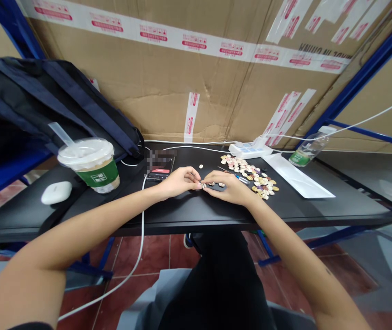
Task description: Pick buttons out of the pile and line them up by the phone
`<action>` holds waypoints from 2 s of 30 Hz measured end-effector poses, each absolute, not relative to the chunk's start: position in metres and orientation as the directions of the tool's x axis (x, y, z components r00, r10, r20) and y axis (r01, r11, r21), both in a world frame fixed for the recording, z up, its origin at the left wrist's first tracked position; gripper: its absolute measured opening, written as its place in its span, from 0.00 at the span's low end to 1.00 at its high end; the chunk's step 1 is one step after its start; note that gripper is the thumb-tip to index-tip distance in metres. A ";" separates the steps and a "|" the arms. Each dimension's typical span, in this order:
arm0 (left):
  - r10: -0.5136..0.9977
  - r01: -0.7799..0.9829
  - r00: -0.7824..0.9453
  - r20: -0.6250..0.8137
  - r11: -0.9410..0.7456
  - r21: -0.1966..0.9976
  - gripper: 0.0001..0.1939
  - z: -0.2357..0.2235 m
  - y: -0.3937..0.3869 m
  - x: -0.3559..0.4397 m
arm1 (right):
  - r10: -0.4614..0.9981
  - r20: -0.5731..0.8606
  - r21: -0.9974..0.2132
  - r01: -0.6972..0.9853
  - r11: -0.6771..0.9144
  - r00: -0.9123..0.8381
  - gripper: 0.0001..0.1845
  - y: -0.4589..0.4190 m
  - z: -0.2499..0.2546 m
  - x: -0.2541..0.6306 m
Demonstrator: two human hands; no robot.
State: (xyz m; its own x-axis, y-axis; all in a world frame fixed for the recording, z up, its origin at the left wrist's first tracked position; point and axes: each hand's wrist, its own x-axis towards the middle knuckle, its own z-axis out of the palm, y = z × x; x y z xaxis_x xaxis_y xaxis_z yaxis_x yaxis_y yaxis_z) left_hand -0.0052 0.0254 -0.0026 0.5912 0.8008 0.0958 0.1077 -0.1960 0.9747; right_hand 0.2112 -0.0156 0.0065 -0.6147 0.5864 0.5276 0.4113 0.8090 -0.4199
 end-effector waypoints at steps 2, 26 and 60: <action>0.803 0.108 0.588 0.091 -0.190 0.976 0.12 -0.001 0.024 -0.005 | 0.587 0.528 -0.426 0.406 0.808 -0.614 0.11 -0.016 0.006 0.211; 0.851 0.025 0.522 0.056 -0.081 0.996 0.13 0.004 0.014 -0.002 | 0.548 0.606 -0.432 0.340 0.836 -0.577 0.10 -0.012 0.000 0.212; 0.664 0.713 0.627 0.408 -0.699 0.043 0.20 -0.007 0.031 -0.013 | 0.657 0.463 -0.158 0.674 0.722 -0.596 0.05 -0.014 0.007 0.213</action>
